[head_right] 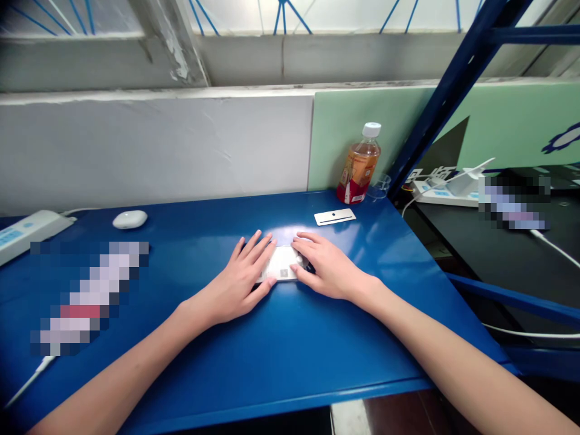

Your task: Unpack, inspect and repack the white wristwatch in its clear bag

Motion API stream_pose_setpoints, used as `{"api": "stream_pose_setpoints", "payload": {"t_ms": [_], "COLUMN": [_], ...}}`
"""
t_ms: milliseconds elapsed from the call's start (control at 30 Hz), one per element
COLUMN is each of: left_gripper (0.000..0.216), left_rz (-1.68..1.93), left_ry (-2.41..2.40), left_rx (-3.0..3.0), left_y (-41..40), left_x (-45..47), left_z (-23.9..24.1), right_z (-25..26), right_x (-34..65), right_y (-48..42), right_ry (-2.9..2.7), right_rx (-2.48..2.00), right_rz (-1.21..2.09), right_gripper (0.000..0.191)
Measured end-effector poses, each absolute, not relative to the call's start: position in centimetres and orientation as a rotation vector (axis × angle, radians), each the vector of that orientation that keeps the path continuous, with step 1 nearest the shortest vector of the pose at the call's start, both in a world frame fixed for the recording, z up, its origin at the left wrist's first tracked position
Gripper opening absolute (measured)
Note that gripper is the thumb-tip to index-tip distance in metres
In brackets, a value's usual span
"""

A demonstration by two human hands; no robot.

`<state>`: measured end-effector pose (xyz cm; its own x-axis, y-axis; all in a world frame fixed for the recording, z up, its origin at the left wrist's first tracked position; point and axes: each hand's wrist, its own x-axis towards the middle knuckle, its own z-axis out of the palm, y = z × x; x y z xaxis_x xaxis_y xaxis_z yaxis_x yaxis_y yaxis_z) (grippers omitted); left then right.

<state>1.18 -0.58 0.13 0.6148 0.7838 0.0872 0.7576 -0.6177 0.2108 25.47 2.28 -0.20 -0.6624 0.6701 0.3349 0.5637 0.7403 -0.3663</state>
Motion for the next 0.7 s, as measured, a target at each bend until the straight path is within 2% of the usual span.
{"api": "stream_pose_setpoints", "payload": {"t_ms": [400,700], "left_gripper": [0.061,0.062], "left_rz": [0.065,0.026], "left_ry": [1.319,1.321], "left_rx": [2.731,2.743], "left_y": [-0.7,-0.7], "left_x": [1.4,1.5], "left_z": [0.3,0.1], "right_z": [-0.7,-0.7], "right_x": [25.0,26.0], "right_y": [2.0,2.5], "right_ry": [-2.669,-2.591], "right_rx": [-0.935,-0.942], "right_rz": [0.092,0.298], "right_gripper": [0.051,0.049]}}
